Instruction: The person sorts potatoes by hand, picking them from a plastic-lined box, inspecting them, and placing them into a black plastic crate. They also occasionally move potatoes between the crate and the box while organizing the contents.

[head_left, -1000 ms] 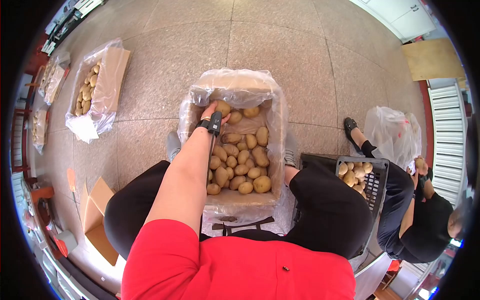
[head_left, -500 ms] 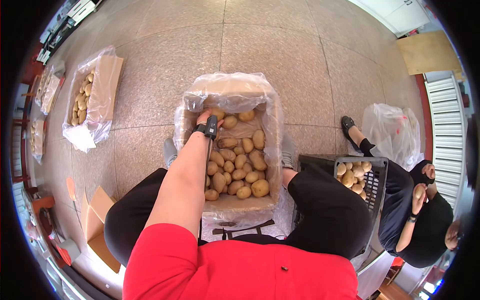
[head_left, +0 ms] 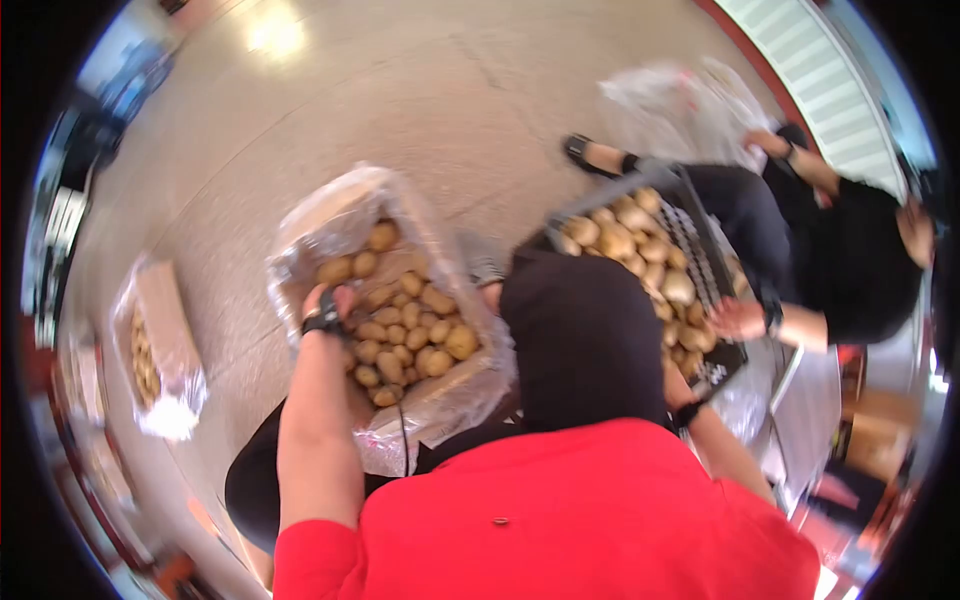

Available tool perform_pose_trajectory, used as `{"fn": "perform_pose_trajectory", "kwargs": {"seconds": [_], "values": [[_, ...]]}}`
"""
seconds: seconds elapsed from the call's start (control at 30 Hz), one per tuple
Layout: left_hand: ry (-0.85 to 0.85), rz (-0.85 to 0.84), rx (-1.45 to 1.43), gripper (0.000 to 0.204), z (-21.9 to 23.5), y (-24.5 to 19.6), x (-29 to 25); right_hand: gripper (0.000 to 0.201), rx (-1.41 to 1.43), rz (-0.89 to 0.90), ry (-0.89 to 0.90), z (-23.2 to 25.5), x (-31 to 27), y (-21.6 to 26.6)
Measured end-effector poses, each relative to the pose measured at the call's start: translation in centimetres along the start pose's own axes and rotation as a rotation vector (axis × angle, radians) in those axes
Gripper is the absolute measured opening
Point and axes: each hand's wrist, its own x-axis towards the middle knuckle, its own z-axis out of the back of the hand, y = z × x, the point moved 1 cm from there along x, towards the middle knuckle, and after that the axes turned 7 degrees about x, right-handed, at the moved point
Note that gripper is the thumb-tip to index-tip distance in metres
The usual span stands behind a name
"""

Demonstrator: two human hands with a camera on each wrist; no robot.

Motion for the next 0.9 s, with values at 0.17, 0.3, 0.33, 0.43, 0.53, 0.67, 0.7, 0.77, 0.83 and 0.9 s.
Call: {"fn": "perform_pose_trajectory", "kwargs": {"seconds": [0.17,0.3,0.33,0.43,0.53,0.67,0.7,0.77,0.83,0.9], "values": [[0.025,-0.188,0.238,0.035,-3.4,1.2,-7.6,0.030,0.110,-0.268,0.240,3.3,-1.8,9.0],[0.075,-0.251,0.552,0.037,-6.5,1.4,-13.3,0.033,0.001,-0.296,0.244,2.3,-3.0,7.8],[0.077,-0.303,0.639,0.039,-7.1,1.4,-14.4,0.034,0.000,-0.280,0.221,2.6,-3.2,7.7],[0.094,-0.374,0.720,0.045,-8.5,1.3,-17.4,0.035,-0.035,-0.285,0.088,4.7,-3.4,8.3],[0.134,-0.425,0.777,0.044,-9.0,1.3,-19.6,0.035,-0.148,-0.407,-0.173,6.6,-2.4,7.1],[0.162,-0.466,0.825,0.045,-8.3,1.6,-20.4,0.038,-0.330,-0.520,-0.429,10.1,-1.3,4.9],[0.172,-0.470,0.822,0.045,-8.1,1.9,-20.4,0.039,-0.354,-0.562,-0.449,10.2,-0.6,3.5],[0.153,-0.448,0.808,0.044,-7.6,2.5,-19.2,0.035,-0.401,-0.581,-0.485,10.5,0.3,1.5],[0.158,-0.413,0.807,0.043,-6.6,2.4,-17.3,0.031,-0.428,-0.664,-0.444,10.7,1.6,-0.2],[0.109,-0.356,0.876,0.041,-5.8,2.9,-16.4,0.044,-0.323,-0.675,-0.358,10.7,2.8,-2.6]]}}
